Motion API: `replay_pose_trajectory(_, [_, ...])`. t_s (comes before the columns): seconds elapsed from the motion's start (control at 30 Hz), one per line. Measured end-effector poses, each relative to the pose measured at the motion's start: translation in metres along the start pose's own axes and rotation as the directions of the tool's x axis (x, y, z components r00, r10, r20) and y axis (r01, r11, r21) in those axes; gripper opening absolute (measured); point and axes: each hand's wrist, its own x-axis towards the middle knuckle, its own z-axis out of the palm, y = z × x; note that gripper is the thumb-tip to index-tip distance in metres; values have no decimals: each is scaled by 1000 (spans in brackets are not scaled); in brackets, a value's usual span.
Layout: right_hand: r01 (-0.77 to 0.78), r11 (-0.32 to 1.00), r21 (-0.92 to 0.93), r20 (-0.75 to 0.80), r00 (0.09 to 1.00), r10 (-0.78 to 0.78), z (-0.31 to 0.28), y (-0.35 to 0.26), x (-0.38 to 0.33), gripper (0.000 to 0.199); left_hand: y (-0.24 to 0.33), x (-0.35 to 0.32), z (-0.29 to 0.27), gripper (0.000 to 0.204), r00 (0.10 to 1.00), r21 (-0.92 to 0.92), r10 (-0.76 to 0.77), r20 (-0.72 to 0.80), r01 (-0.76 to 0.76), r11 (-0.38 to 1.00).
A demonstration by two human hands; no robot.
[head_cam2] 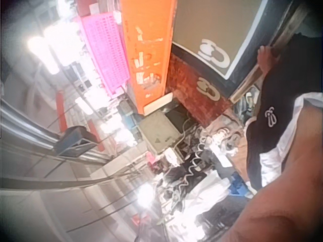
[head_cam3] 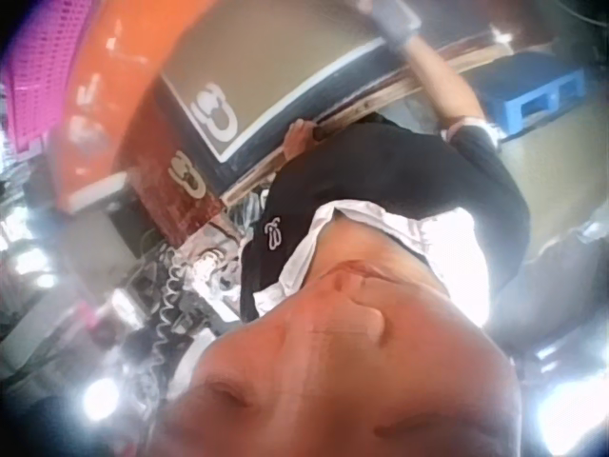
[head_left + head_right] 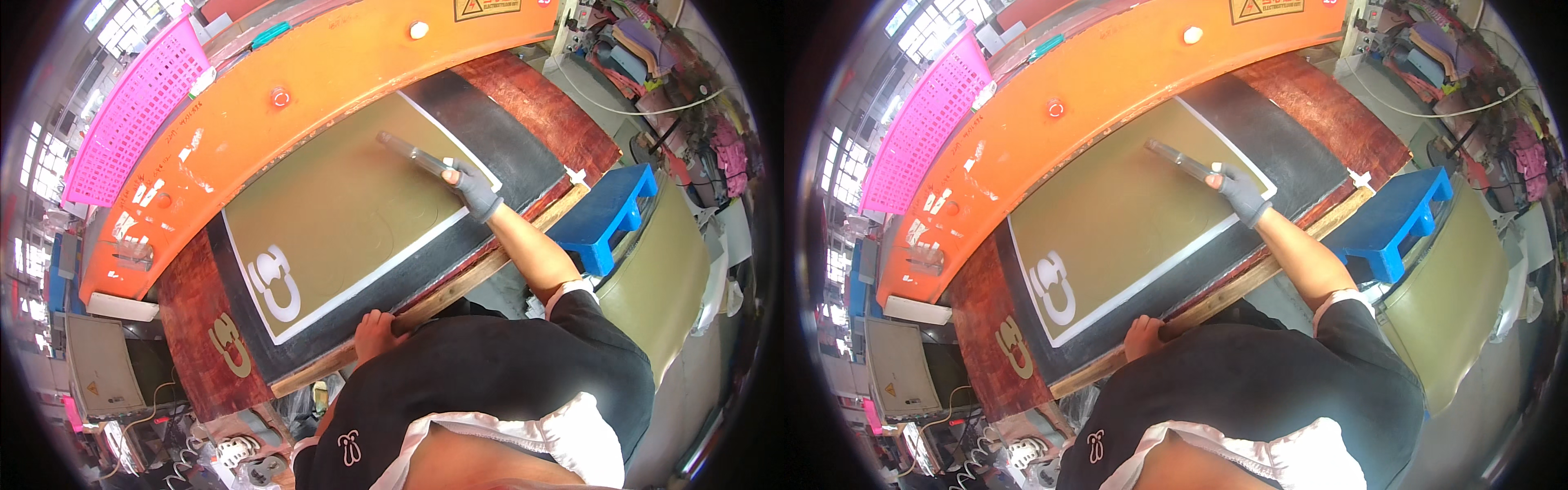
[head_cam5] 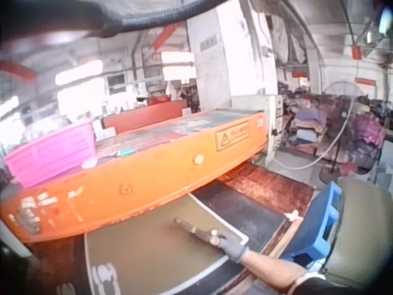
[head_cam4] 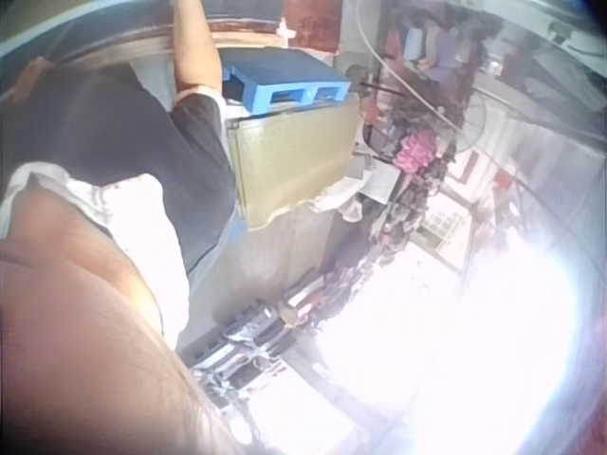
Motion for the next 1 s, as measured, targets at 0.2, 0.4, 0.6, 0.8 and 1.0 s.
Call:
replay_pose_trajectory(0.2, [315, 480, -819, 30, 859, -511, -33, 8, -15, 75, 5, -16, 12, 42, 1000, 24, 18, -22, -17, 1000])
replay_pose_trajectory(0.4, [178, 311, -934, 5, 875, -484, -30, 31, -31, 78, 8, -23, 16, 37, 1000, 22, 10, -23, -10, 1000])
replay_pose_trajectory(0.6, [202, 328, -923, 36, 893, -448, -26, 19, -35, 82, 4, -25, 19, 30, 1000, 33, 2, -22, -1, 999])
replay_pose_trajectory(0.8, [116, 256, -960, 40, 958, -283, -14, -5, -25, 85, 2, -24, 18, 25, 1000, 17, 12, -5, -12, 1000])
replay_pose_trajectory(1.0, [50, 278, -959, 1, 984, -176, -12, -15, -24, 86, 1, -24, 16, 22, 999, 10, 31, -15, -31, 999])
